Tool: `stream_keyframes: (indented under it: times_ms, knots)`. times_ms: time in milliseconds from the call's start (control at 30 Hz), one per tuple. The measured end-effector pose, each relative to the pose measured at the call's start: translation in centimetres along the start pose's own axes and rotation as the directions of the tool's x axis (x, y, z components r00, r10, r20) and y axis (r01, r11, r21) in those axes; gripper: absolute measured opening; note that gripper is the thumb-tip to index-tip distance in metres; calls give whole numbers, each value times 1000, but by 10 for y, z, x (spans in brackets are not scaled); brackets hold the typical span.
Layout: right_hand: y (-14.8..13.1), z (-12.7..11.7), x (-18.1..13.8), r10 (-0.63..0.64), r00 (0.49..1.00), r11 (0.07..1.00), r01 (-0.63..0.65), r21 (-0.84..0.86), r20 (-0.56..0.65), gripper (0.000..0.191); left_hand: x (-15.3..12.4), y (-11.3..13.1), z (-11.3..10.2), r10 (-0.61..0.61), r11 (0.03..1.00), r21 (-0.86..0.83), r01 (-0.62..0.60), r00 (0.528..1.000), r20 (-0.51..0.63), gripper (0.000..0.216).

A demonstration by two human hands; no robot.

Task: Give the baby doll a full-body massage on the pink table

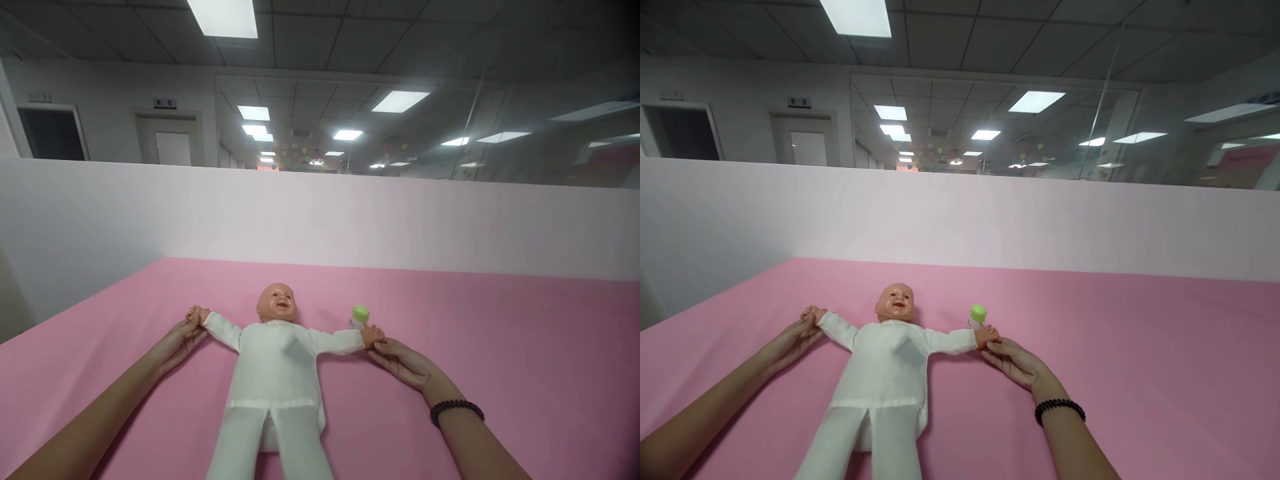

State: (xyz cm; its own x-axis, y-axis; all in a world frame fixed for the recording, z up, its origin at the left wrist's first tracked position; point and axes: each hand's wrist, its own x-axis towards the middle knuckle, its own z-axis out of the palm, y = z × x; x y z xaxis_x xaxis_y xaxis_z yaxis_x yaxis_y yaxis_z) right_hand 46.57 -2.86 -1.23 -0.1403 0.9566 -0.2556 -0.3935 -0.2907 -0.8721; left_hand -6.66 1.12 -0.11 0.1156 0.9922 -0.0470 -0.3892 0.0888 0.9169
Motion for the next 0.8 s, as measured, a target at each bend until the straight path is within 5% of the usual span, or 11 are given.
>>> stream_keyframes:
  times_ms: [267, 500, 800]
  knots:
    - [2, -2, 2, 5, 1000, 999, -4, -33, 19, 34, 7, -5, -2, 7, 996, -85, -10, 999, -39, 29]
    - [2, 0, 1, -36, 998, 999, 38, -35, 58, 35, 8, -10, -5, 70, 998, -1, -70, 997, -8, 19]
    - [-11, 58, -9, -335, 941, 932, 339, -132, 46, 58, -14, -5, 35, 286, 937, 247, -248, 949, -132, 50]
